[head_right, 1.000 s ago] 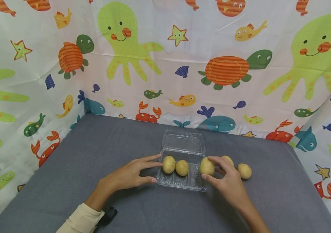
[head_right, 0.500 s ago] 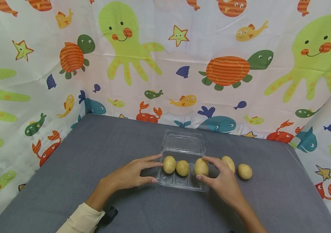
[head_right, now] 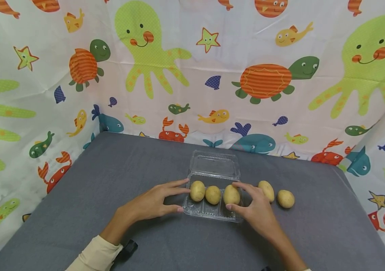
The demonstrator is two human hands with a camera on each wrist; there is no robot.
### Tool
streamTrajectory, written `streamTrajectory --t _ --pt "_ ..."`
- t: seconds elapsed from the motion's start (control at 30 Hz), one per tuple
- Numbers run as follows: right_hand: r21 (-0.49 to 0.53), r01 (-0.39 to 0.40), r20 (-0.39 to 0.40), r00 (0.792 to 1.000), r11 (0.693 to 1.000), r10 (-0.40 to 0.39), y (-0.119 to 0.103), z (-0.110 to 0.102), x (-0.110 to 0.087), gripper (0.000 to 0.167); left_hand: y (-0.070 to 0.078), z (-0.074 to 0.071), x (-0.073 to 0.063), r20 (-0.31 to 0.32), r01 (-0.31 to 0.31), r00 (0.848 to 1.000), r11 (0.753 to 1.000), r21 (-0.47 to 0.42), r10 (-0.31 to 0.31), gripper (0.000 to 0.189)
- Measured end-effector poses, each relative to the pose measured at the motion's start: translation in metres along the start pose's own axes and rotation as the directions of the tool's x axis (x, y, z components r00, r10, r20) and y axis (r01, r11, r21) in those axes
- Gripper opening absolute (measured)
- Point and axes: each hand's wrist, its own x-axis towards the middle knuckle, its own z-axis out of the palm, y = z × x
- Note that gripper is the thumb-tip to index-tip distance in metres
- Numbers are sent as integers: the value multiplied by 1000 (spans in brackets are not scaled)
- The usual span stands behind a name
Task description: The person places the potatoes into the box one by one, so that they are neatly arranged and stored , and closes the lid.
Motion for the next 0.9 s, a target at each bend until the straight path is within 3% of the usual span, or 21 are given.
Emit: streamTrajectory --t 0.9 --pt "-22 -22 84 996 1000 23 -1 6 14 65 1 -1 0 8 3 1000 1000 -6 -3 61"
